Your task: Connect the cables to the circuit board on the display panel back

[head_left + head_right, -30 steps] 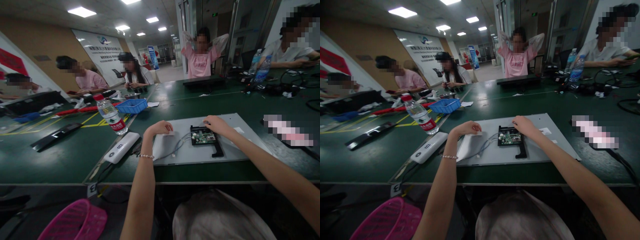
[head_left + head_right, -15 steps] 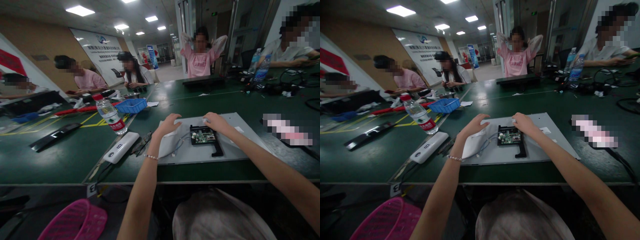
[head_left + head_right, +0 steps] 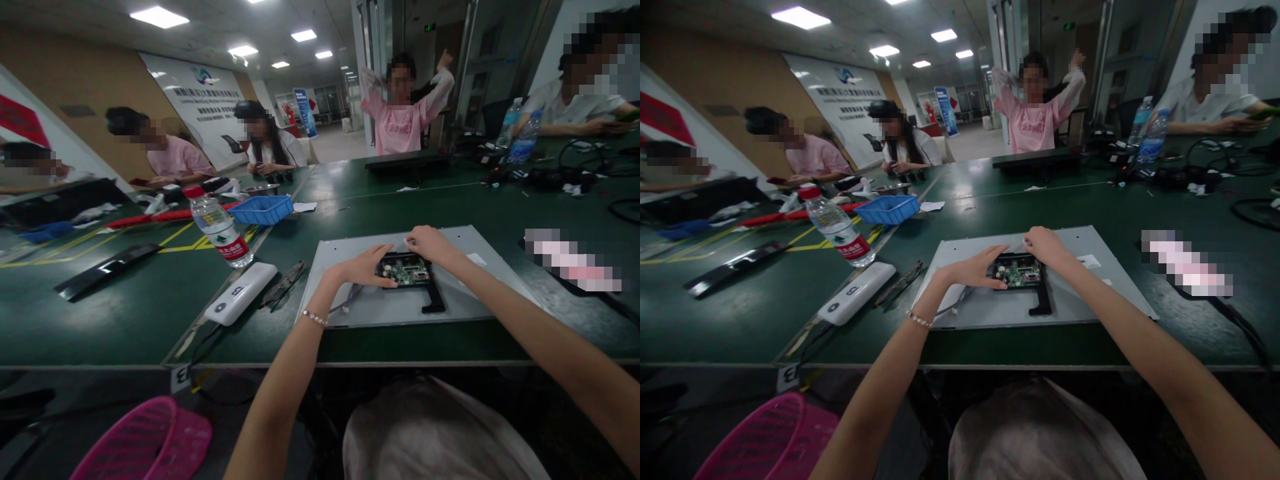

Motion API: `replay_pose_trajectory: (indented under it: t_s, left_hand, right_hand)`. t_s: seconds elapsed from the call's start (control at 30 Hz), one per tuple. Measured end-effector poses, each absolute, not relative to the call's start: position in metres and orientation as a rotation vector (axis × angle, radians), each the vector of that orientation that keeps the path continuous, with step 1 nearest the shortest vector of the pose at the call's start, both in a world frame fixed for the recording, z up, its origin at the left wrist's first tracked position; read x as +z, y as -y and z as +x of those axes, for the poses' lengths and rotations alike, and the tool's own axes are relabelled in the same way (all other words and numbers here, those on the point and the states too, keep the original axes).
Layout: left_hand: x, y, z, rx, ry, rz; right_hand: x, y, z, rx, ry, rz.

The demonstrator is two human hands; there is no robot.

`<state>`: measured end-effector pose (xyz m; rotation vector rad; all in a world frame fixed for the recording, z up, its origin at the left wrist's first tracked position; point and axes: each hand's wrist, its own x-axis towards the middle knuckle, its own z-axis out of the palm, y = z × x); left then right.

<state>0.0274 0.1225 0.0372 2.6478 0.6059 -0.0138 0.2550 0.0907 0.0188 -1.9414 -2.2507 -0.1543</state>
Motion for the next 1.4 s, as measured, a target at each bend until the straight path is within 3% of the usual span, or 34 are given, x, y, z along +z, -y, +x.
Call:
replay_pose_trajectory:
  t_s: [0.37, 0.83, 1.4]
  left_hand:
    - [0.036, -0.121, 0.028, 0.001, -0.601, 2.662]
    - [0.034, -0.122, 0.028, 0.017, -0.578, 2.640]
    - [0.032, -0.123, 0.029, 0.003, -0.613, 2.662]
  right_hand:
    - [0.027, -0.094, 0.239, -0.216, 2.216, -2.070]
    - [0.024, -0.100, 0.254, -0.043, 2.205, -1.970]
    - [0.037, -0.077, 0.243, -0.264, 2.299, -1.931]
